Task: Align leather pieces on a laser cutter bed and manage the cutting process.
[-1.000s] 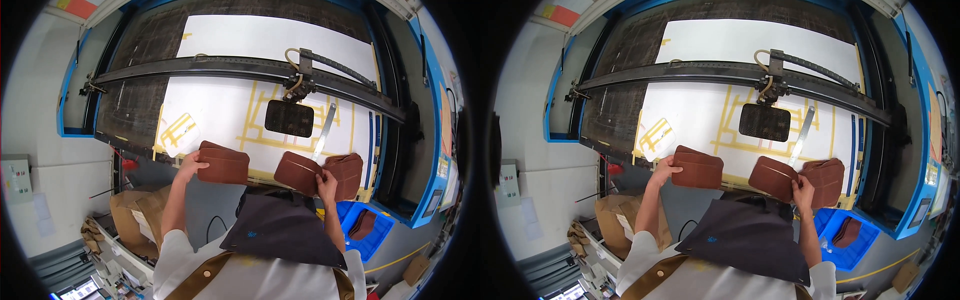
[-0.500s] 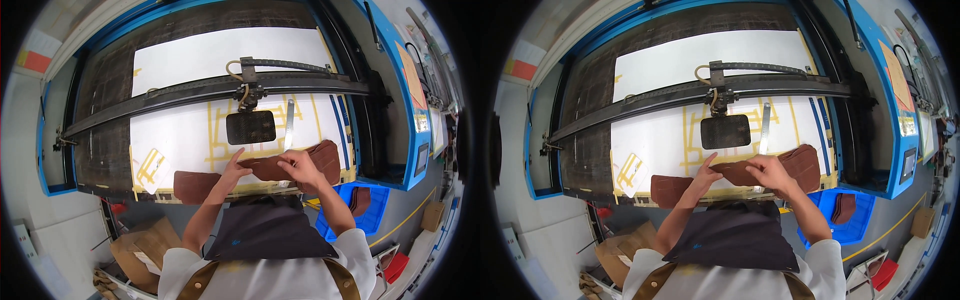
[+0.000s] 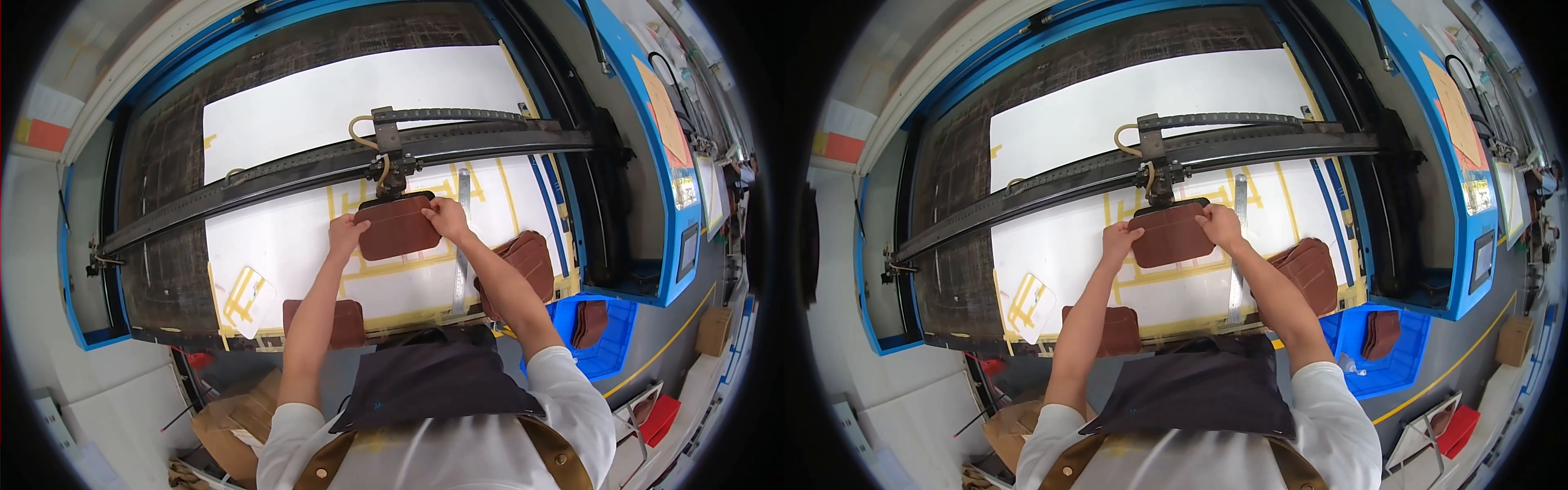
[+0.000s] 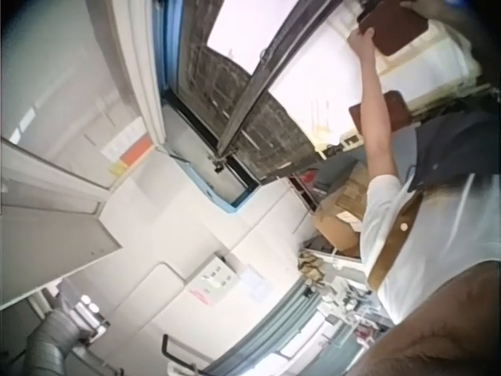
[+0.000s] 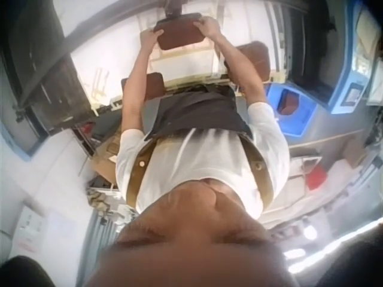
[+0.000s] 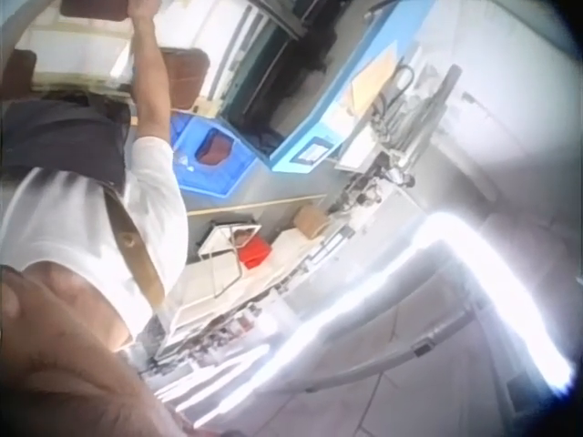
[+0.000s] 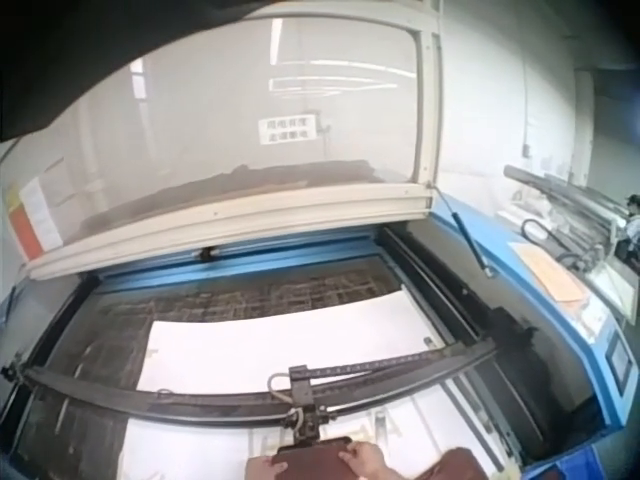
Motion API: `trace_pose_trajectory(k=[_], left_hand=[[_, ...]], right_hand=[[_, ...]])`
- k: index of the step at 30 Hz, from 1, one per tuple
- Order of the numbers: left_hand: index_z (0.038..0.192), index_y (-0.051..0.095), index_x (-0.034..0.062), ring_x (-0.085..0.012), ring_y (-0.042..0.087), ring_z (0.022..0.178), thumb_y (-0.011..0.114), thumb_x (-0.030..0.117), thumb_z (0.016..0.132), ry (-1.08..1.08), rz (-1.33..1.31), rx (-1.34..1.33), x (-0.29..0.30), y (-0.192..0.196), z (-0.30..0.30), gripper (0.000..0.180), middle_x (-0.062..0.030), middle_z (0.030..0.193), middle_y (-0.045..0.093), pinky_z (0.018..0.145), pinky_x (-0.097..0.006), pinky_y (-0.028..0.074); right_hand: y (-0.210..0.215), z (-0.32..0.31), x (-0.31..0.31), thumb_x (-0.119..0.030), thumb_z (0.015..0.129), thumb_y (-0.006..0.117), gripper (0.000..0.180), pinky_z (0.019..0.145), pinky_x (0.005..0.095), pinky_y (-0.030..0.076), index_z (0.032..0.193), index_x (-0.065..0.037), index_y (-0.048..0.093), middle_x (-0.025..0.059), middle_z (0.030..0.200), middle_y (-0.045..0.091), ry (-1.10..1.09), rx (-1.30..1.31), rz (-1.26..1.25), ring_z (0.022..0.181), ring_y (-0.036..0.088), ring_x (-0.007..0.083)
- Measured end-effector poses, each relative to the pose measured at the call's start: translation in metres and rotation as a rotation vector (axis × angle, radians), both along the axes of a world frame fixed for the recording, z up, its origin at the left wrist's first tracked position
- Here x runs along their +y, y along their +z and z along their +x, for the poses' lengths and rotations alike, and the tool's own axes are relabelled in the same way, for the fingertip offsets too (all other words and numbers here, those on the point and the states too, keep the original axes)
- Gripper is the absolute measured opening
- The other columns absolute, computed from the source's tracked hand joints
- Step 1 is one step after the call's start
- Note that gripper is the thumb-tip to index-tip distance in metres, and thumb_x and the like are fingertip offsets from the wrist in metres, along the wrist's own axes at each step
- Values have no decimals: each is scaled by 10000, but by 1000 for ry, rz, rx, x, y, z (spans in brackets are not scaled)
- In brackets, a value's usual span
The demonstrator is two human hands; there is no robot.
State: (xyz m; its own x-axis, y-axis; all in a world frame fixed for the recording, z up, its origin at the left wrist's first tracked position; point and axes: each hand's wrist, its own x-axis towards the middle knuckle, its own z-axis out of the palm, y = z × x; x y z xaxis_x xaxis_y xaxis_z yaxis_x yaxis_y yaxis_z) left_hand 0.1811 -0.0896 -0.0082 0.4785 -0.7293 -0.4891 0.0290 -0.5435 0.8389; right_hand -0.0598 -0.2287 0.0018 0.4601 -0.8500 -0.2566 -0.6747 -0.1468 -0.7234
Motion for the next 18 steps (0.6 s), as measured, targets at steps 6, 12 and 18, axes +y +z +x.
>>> trace_pose_trajectory(k=[6,12,18], left_hand=[[1103,658,-2,-147,677,783,776,81,755,-61,-25,-165,-11,7,-2,377,-73,879,721,724,-271,532],[1242,601,57,-174,671,776,778,38,726,-141,-24,-335,-10,16,-8,546,-63,824,689,740,-300,538],[1237,605,60,-176,666,782,770,51,749,-104,-2,-403,-10,16,-14,516,-67,843,685,740,-312,534]], right_hand=[[-3,6,-10,-312,837,708,262,710,426,531,873,-54,683,158,797,692,-70,83,-95,790,672,359],[-5,5,-12,-218,876,691,196,610,347,535,906,-28,658,117,748,693,-97,-29,45,619,687,234],[-22,-2,-3,-167,879,682,141,584,327,527,916,-33,655,85,699,681,-121,-66,-96,579,678,194]])
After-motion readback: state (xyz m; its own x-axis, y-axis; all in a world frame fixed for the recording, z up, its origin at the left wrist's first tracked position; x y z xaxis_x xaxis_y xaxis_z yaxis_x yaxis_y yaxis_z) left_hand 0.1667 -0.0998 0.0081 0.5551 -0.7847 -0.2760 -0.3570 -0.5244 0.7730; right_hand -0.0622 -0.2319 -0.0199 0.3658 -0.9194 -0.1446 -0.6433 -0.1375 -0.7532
